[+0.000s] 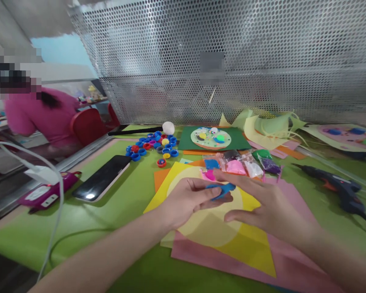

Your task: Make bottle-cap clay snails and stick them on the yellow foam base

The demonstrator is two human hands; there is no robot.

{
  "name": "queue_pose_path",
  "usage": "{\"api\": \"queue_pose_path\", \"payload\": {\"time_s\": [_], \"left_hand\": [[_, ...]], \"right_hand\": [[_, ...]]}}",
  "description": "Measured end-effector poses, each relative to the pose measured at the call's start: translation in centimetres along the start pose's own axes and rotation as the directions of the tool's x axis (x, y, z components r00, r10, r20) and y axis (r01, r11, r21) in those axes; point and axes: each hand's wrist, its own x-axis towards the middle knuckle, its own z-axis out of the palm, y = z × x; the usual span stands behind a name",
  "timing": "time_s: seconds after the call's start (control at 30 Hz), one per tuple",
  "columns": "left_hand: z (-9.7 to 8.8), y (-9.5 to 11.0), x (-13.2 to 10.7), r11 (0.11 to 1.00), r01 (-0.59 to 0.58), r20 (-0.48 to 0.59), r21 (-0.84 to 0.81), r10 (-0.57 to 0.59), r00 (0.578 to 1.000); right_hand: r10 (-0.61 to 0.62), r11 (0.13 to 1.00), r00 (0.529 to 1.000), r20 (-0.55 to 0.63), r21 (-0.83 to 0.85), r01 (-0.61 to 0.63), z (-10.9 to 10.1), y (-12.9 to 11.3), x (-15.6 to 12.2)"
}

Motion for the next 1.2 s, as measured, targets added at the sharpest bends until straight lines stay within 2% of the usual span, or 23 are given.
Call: {"api": "queue_pose_path", "payload": {"time_s": [0.1,0.2,0.33,0.43,0.6,0.77,0.9,0.97,1.0,1.03,1.07,1.1,1.2], "left_hand": [[0.0,-0.1,0.0,1.0,0.02,0.044,-0.005,-0.019,0.999],[-0.1,-0.6,0.1,0.999,0.044,0.0,-0.026,-0.044,0.999],[-0.2,-1.0,0.1,0.996,0.075,0.007,-0.041,-0.074,0.997],[-0.1,-0.9,0.0,0.995,0.093,0.019,-0.045,-0.092,0.996],[0.3,0.0,-0.2,0.995,0.071,0.013,-0.064,-0.071,0.997],[0.2,0.0,-0.2,0.997,0.073,0.013,-0.038,-0.073,0.997],[0.0,-0.5,-0.1,0.999,0.041,0.011,-0.033,-0.041,0.999],[-0.1,-0.3,0.1,0.998,-0.011,-0.026,-0.059,0.009,1.0],[-0.2,-0.2,0.1,0.997,-0.039,-0.052,-0.07,0.036,0.998],[-0.4,0.0,0.2,0.996,-0.058,-0.076,-0.075,0.052,0.996],[-0.4,0.2,0.3,0.995,-0.064,-0.092,-0.073,0.057,0.994],[-0.5,0.3,0.3,0.996,-0.062,-0.1,-0.062,0.056,0.993],[-0.6,0.3,0.5,0.998,-0.062,-0.106,0.006,0.063,0.992]], "right_hand": [[0.05,0.997,0.998,-0.043,0.058,-0.047,0.7,0.1,-0.3],[0.059,0.995,0.998,-0.024,0.081,-0.057,1.2,0.1,-0.6],[-0.017,0.997,1.0,0.005,0.078,0.016,1.0,-0.1,-0.6],[-0.051,0.996,0.998,-0.031,0.069,0.053,0.5,-0.3,-0.6],[0.15,0.983,0.985,-0.089,0.123,-0.139,0.4,-0.3,-0.3],[0.228,0.952,0.972,-0.054,0.224,-0.21,1.2,-0.7,-0.4],[0.41,0.856,0.912,0.026,0.335,-0.394,0.6,-0.5,-0.2],[0.517,0.802,0.853,-0.078,0.393,-0.45,-0.2,0.7,0.1],[0.587,0.77,0.786,-0.195,0.434,-0.468,-0.6,1.5,0.3],[0.645,0.731,0.697,-0.313,0.52,-0.442,-0.9,2.4,0.5],[0.659,0.716,0.665,-0.351,0.565,-0.411,-1.0,3.2,0.7],[0.662,0.703,0.668,-0.34,0.59,-0.397,-1.1,3.8,0.8],[0.655,0.636,0.742,-0.141,0.633,-0.441,-0.4,4.1,0.9]]}}
